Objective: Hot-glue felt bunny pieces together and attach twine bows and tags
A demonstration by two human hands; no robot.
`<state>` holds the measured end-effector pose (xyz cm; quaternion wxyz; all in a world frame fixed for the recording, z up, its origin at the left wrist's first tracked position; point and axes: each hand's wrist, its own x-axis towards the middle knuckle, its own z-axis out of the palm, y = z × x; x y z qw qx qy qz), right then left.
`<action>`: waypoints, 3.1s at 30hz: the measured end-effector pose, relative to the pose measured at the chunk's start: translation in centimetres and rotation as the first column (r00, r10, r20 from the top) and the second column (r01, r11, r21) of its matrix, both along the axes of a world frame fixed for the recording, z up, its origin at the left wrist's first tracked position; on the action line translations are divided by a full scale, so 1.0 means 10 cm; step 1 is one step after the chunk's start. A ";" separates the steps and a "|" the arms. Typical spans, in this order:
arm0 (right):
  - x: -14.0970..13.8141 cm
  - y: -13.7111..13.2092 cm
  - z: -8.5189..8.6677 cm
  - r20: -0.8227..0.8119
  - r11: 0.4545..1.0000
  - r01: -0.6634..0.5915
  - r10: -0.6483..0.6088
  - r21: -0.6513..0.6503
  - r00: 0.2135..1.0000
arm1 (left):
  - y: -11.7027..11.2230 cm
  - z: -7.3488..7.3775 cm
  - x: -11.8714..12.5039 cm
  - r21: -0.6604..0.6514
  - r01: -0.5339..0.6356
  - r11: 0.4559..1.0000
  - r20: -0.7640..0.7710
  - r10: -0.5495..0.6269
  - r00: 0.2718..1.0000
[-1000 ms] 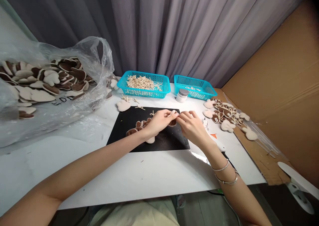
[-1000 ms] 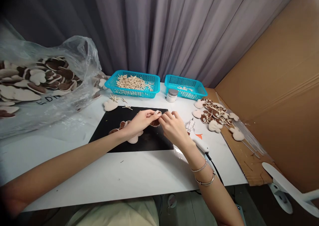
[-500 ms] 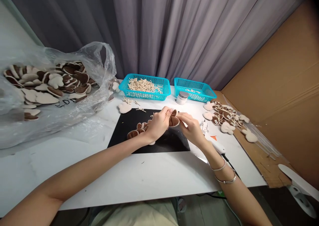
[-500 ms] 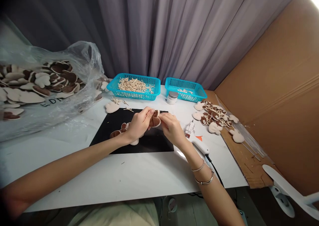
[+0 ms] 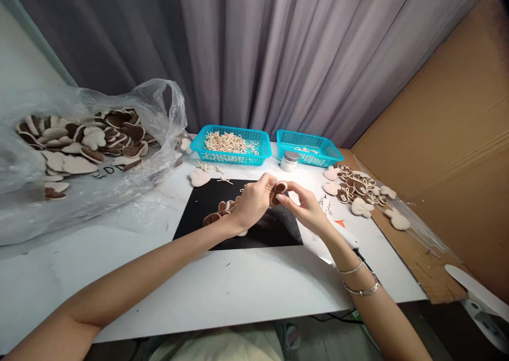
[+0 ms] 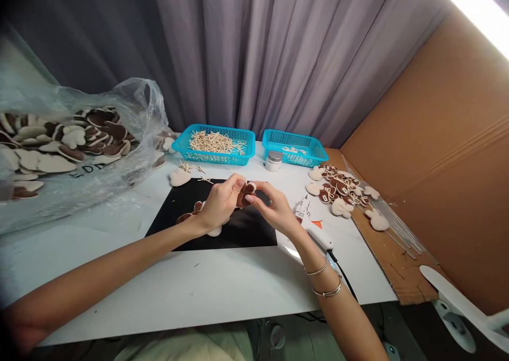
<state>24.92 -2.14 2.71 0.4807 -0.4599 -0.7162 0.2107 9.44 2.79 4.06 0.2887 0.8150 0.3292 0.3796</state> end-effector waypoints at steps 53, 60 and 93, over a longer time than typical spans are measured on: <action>-0.03 0.14 -0.28 0.388 0.897 0.194 -0.355 0.397 0.850 | 0.16 -0.13 0.07 -0.157 0.106 0.982 0.015 -0.105 0.994; -0.04 0.12 -0.27 0.321 0.865 0.296 -0.438 0.405 0.840 | 0.17 -0.23 0.10 -0.308 0.158 0.938 0.153 -0.115 0.982; 0.01 0.12 -0.21 0.297 0.929 0.226 -0.313 0.292 0.902 | 0.18 -0.18 0.06 -0.231 0.138 0.963 -0.003 -0.142 0.990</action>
